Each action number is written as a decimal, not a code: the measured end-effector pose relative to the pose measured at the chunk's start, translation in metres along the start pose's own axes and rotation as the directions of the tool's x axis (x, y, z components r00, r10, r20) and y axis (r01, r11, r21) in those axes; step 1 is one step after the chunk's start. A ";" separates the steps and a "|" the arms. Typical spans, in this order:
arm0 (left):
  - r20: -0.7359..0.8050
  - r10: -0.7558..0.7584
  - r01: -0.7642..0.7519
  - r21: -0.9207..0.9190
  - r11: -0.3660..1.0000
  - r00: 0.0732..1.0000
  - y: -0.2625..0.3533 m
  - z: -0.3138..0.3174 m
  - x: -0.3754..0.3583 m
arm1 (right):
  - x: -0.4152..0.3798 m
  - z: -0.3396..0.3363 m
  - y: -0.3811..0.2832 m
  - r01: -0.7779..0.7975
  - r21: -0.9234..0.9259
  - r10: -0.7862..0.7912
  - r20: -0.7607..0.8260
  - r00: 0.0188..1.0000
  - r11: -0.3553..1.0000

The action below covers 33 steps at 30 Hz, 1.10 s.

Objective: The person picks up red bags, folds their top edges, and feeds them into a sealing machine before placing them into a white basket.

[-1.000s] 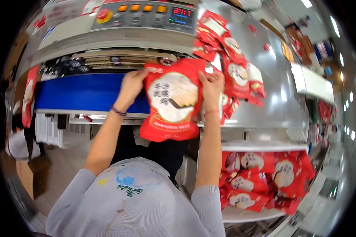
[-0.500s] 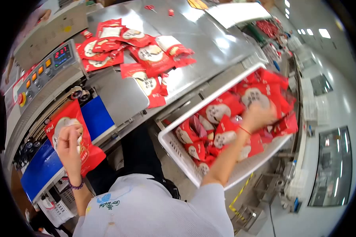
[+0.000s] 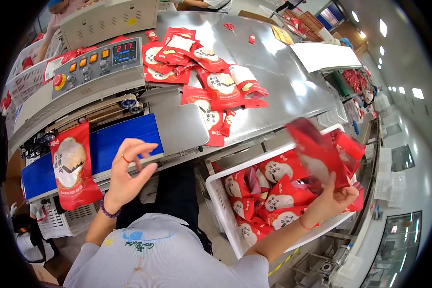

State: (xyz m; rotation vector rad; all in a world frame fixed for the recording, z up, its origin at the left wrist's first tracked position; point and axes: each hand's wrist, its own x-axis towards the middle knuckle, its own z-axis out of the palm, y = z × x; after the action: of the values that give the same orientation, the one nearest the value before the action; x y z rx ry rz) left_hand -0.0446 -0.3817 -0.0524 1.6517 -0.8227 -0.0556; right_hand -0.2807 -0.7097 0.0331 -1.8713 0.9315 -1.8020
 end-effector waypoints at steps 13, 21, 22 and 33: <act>0.056 -0.348 0.311 -0.596 0.740 0.936 -0.013 -0.020 -0.034 | -0.185 0.090 -0.067 -0.848 0.098 0.192 0.955 0.228 0.520; 0.250 -0.342 0.423 -0.506 0.752 0.906 -0.047 -0.045 -0.020 | -0.198 0.122 -0.023 -0.781 0.106 0.147 0.958 0.245 0.615; 0.265 -0.284 0.381 -0.471 0.795 0.921 -0.061 -0.043 -0.018 | -0.203 0.128 -0.027 -0.841 0.228 0.171 0.921 0.350 0.490; -0.303 -0.515 0.442 -0.279 0.853 0.802 -0.150 0.020 0.043 | -0.181 0.248 0.028 -0.670 0.197 0.188 0.870 0.457 0.716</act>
State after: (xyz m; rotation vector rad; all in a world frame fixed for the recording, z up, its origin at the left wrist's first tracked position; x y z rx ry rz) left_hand 0.0499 -0.4192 -0.1729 1.5805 -0.0889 -0.1719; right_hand -0.0358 -0.6488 -0.1440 -1.5637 0.4260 -0.5885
